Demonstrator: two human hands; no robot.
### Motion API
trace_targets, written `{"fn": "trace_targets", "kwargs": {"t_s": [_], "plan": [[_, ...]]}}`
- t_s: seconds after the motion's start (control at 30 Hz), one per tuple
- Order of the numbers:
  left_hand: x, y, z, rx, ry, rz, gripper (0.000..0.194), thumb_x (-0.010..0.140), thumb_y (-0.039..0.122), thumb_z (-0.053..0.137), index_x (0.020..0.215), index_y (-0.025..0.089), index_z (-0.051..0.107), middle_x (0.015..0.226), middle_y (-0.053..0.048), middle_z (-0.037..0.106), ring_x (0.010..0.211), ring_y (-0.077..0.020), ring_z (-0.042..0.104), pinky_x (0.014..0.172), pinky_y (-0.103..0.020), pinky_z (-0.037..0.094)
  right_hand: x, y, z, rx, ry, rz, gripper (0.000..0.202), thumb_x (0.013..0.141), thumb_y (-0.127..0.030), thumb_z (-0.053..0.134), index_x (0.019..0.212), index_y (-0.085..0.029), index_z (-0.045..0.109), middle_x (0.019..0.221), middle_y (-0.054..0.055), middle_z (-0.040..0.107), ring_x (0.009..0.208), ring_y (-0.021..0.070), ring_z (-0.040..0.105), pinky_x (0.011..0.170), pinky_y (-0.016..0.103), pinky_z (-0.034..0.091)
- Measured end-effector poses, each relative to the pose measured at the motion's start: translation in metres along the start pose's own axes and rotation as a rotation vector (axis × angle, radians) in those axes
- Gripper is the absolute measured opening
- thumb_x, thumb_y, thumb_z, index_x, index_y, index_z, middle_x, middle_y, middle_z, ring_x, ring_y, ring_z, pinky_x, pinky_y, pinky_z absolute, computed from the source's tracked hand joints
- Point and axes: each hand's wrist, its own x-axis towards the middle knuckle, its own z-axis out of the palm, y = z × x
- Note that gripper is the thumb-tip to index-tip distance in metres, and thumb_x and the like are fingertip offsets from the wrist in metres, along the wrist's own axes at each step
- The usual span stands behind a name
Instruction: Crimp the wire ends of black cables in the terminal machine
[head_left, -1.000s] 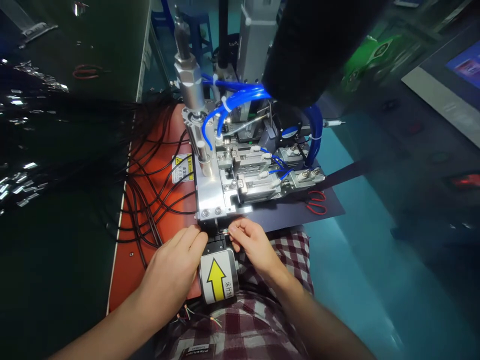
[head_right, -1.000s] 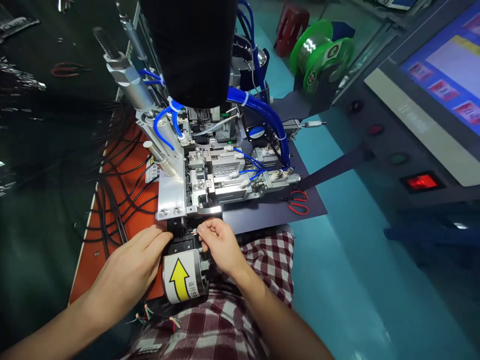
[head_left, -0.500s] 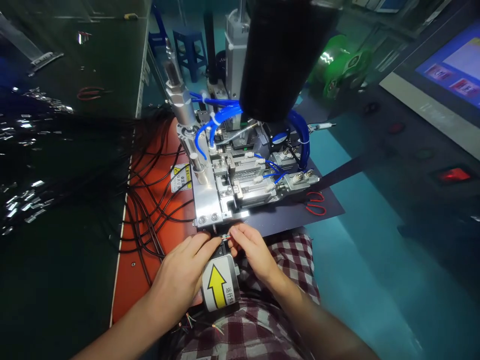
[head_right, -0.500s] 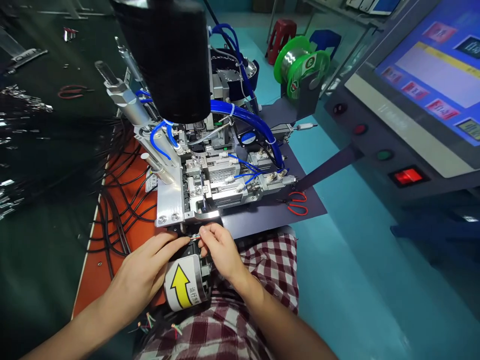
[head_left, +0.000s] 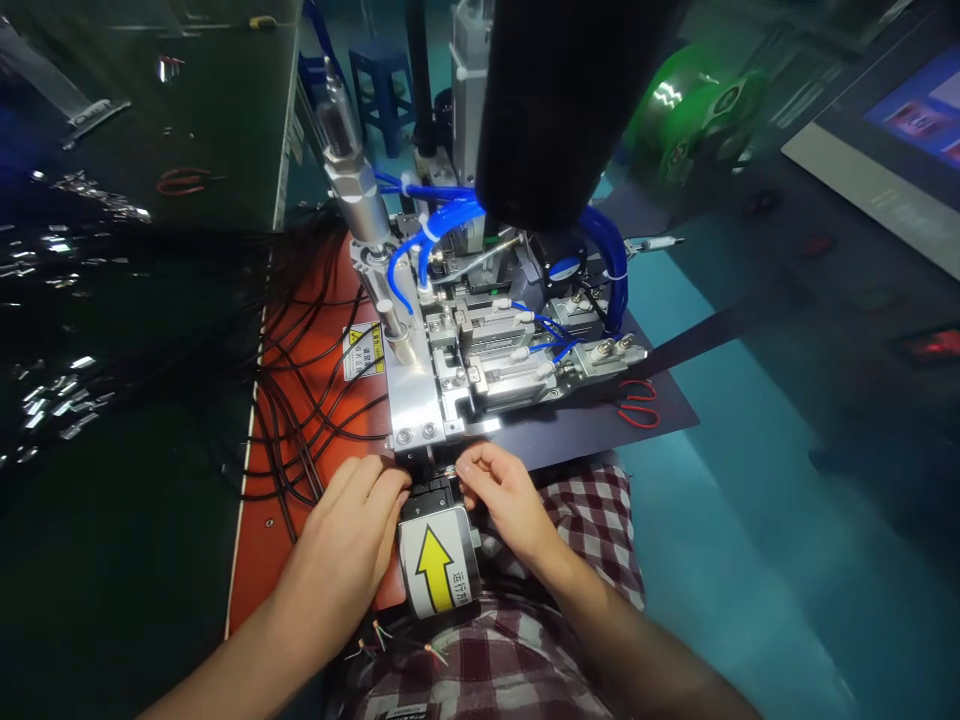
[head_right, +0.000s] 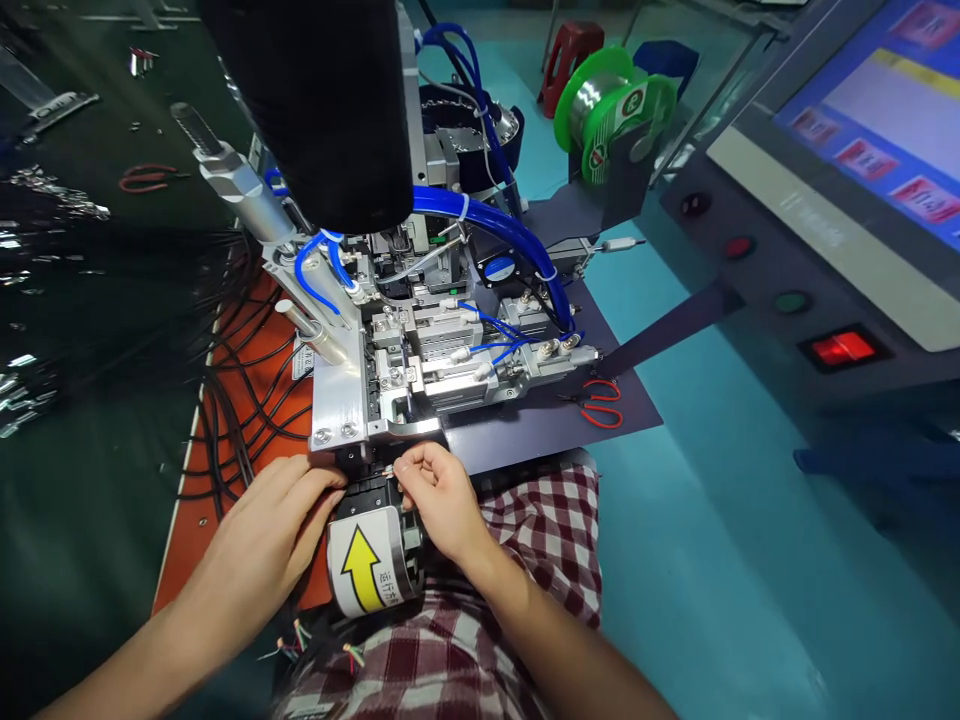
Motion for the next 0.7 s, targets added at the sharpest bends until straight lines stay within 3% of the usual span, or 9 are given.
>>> {"fn": "trace_targets", "kwargs": {"t_s": [0.17, 0.33, 0.7], "plan": [[-0.004, -0.0059, -0.0016, 0.124, -0.041, 0.061, 0.023, 0.086, 0.006, 0.039, 0.098, 0.016, 0.055, 0.09, -0.007, 0.053, 0.085, -0.0217, 0.051, 0.073, -0.034, 0.045, 0.0001, -0.0008, -0.0014, 0.007, 0.001, 0.012, 0.022, 0.076, -0.037, 0.062, 0.07, -0.018, 0.053, 0.062, -0.004, 0.051, 0.051, 0.0105, 0.047, 0.053, 0.025, 0.038], [-0.0008, -0.0006, -0.003, 0.231, -0.115, 0.08, 0.022, 0.083, 0.003, 0.039, 0.089, 0.015, 0.057, 0.085, -0.007, 0.052, 0.08, -0.0238, 0.049, 0.067, -0.036, 0.044, 0.0004, -0.0002, -0.0013, -0.023, 0.005, 0.006, 0.021, 0.077, -0.037, 0.061, 0.07, -0.018, 0.053, 0.059, -0.004, 0.051, 0.051, 0.011, 0.047, 0.053, 0.025, 0.037], [0.0016, 0.0027, -0.0034, 0.243, -0.17, 0.064, 0.027, 0.081, 0.0, 0.036, 0.091, 0.016, 0.055, 0.088, -0.008, 0.051, 0.08, -0.0246, 0.048, 0.064, -0.036, 0.044, 0.0009, 0.0018, -0.0011, -0.042, 0.009, -0.023, 0.021, 0.078, -0.037, 0.061, 0.071, -0.018, 0.053, 0.059, -0.004, 0.05, 0.051, 0.0111, 0.047, 0.052, 0.025, 0.037]]}}
